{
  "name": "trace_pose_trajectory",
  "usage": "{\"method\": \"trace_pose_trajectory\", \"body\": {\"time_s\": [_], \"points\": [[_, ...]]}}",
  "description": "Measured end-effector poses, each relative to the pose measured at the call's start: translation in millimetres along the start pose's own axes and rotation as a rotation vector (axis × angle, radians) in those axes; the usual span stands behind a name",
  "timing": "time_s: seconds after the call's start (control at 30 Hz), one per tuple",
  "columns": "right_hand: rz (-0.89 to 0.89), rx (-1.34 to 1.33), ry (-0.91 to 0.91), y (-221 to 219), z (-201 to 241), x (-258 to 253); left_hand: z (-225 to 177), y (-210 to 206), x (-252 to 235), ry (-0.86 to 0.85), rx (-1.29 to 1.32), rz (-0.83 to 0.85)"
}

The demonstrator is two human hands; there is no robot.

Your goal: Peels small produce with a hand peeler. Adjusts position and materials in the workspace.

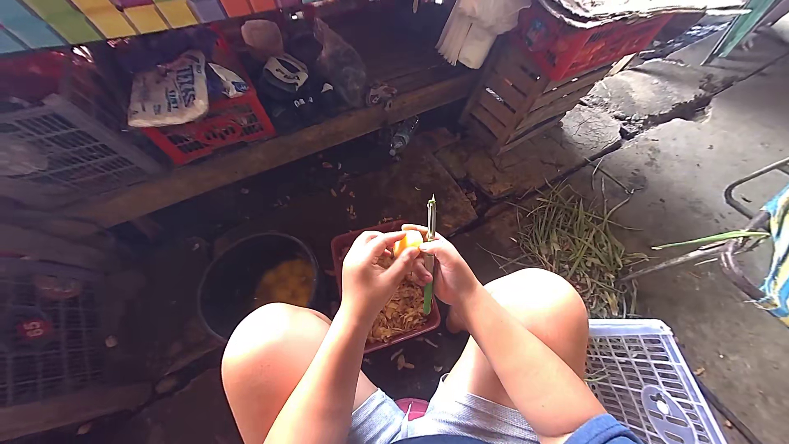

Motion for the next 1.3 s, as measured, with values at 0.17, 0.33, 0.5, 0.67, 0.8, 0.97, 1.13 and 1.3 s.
{"method": "trace_pose_trajectory", "body": {"time_s": [0.17, 0.33, 0.5, 0.67, 0.8, 0.97, 1.13, 1.3], "points": [[0.081, -0.067, -0.005, 2, 2, 1, -2, 4, -5, 0.118, -0.025, -0.083], [0.137, -0.119, 0.0, 3, 5, 4, -1, 7, -5, 0.053, -0.068, -0.065], [0.209, -0.103, 0.0, 7, 2, 2, -5, 7, -5, 0.219, 0.216, 0.083], [0.203, -0.115, -0.037, 5, 0, 3, -12, 0, -5, 0.417, 0.263, 0.09], [0.257, -0.128, -0.025, 6, 2, 2, -9, -5, -6, 0.464, 0.162, 0.014], [0.172, -0.128, -0.019, 5, 3, 2, -6, -1, -5, 0.389, 0.129, 0.054], [0.018, -0.029, -0.046, 3, 2, 1, -7, 3, -4, 0.318, 0.249, 0.175], [-0.126, 0.162, -0.133, -4, 2, 2, -7, 3, -8, 0.506, 0.173, 0.301]]}}
Point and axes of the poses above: each hand's wrist, its own x-axis away from the middle knuckle, its own y-axis out of the back of the hand, z = x × y, the point moved 1 cm from there along -x, towards the middle knuckle, and after that the axes turned 9 degrees about -z, right-handed, at the moved point
